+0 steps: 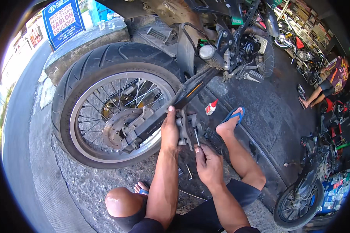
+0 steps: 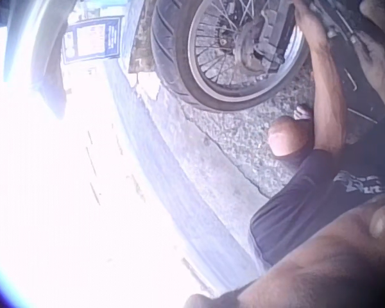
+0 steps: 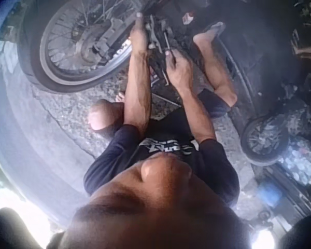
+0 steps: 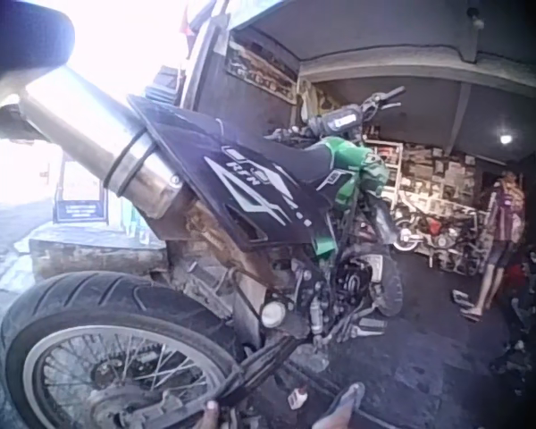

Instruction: The person uses tools to remove a brake caliper from a motorcycle, applies a substance from a red tube, and replaces the brake pads.

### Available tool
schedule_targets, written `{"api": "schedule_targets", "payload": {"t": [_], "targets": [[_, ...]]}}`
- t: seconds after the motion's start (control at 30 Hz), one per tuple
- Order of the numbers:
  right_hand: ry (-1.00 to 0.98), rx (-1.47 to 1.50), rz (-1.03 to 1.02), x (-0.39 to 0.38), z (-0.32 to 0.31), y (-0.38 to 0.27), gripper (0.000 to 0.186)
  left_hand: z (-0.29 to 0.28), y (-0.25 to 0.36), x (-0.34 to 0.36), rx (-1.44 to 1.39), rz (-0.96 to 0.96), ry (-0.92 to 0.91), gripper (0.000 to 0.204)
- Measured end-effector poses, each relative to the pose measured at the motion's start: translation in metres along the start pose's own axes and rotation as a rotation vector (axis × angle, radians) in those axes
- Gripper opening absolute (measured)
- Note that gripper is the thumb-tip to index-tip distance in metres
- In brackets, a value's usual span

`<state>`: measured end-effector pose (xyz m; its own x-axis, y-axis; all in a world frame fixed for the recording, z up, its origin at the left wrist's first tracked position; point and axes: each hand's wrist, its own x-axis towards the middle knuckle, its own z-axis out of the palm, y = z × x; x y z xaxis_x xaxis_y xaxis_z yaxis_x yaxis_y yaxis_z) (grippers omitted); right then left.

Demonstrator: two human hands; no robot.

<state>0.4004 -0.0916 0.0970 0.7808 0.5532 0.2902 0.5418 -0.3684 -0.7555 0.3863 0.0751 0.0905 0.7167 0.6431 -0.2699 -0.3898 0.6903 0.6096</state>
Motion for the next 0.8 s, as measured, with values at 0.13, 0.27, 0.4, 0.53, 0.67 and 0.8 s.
{"api": "schedule_targets", "payload": {"t": [0.13,0.27,0.4,0.53,0.67,0.8], "targets": [[-0.062,0.113,0.199,0.005,-0.015,-0.009,0.017,0.001,-0.004,0.002,-0.043,0.008,0.017,0.052],[0.079,0.031,-0.067,0.014,-0.049,-0.013,0.016,0.010,-0.004,-0.001,0.015,0.024,0.022,0.054],[0.003,0.463,0.214,0.005,-0.077,-0.010,0.021,0.000,-0.001,0.002,0.033,-0.026,-0.003,0.056],[-0.246,0.902,0.226,0.010,-0.102,-0.010,0.039,-0.008,-0.004,0.008,0.112,-0.024,0.032,0.057],[-0.420,0.940,0.290,0.017,-0.114,-0.017,0.038,-0.010,-0.006,0.010,0.083,-0.003,-0.017,0.058],[-0.549,0.635,0.451,0.035,-0.119,-0.013,0.033,-0.008,-0.009,0.010,0.101,-0.003,-0.028,0.058]]}}
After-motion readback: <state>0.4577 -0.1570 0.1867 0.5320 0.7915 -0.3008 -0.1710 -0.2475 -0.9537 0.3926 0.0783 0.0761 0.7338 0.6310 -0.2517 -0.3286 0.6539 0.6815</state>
